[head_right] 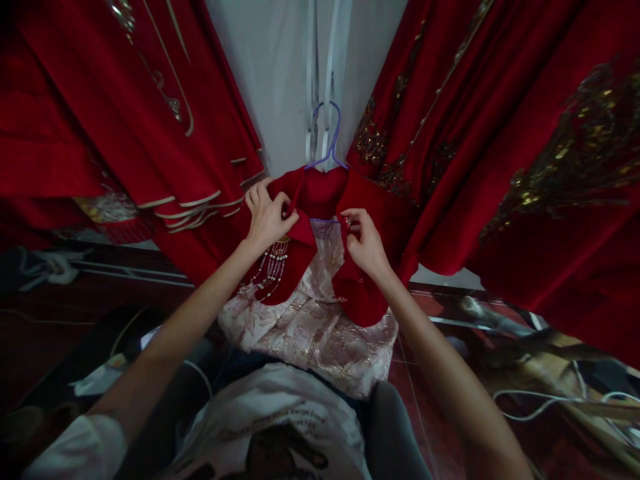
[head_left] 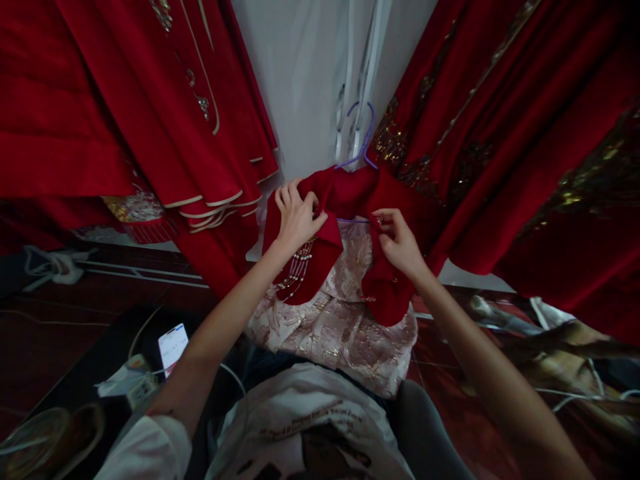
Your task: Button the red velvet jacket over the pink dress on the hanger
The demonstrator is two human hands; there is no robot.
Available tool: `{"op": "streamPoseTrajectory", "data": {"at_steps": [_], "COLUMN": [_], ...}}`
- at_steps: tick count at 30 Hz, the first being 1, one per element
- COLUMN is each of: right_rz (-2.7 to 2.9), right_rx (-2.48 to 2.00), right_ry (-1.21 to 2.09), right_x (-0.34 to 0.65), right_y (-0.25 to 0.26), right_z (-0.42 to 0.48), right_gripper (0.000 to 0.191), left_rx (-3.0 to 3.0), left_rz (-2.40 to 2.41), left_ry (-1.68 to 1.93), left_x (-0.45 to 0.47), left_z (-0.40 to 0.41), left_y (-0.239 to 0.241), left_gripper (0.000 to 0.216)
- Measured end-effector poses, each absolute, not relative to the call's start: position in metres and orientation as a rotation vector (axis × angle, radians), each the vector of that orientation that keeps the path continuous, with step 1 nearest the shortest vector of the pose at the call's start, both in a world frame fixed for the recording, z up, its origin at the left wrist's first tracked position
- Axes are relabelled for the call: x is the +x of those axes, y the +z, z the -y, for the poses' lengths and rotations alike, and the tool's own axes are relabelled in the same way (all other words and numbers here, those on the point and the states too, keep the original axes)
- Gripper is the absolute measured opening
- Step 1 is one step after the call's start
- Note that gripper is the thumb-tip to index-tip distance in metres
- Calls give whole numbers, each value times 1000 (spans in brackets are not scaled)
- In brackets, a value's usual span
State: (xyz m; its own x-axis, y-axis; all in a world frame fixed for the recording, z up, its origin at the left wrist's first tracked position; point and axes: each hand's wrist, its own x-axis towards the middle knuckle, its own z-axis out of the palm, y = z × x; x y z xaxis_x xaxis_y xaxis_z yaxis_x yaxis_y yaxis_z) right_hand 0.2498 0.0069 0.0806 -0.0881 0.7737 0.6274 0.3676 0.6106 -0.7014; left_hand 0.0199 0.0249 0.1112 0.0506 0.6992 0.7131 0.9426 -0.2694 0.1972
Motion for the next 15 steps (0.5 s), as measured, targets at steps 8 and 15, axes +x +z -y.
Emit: {"op": "streamPoseTrajectory", "data": {"at_steps": [8, 15], "right_rz": [1477, 1590], "right_rx": [-857, -772], "right_ry": [794, 783], "right_x": [233, 199], "right_y": [72, 78], "right_z": [-15, -11], "right_gripper": [45, 41], "left_rx": [-2276, -2530], "left_rz": [1664, 1580], "left_ry": [-1079, -1331], "left_x": [53, 58], "left_z": [-15, -26], "left_y": [84, 67], "left_gripper": [20, 24]}}
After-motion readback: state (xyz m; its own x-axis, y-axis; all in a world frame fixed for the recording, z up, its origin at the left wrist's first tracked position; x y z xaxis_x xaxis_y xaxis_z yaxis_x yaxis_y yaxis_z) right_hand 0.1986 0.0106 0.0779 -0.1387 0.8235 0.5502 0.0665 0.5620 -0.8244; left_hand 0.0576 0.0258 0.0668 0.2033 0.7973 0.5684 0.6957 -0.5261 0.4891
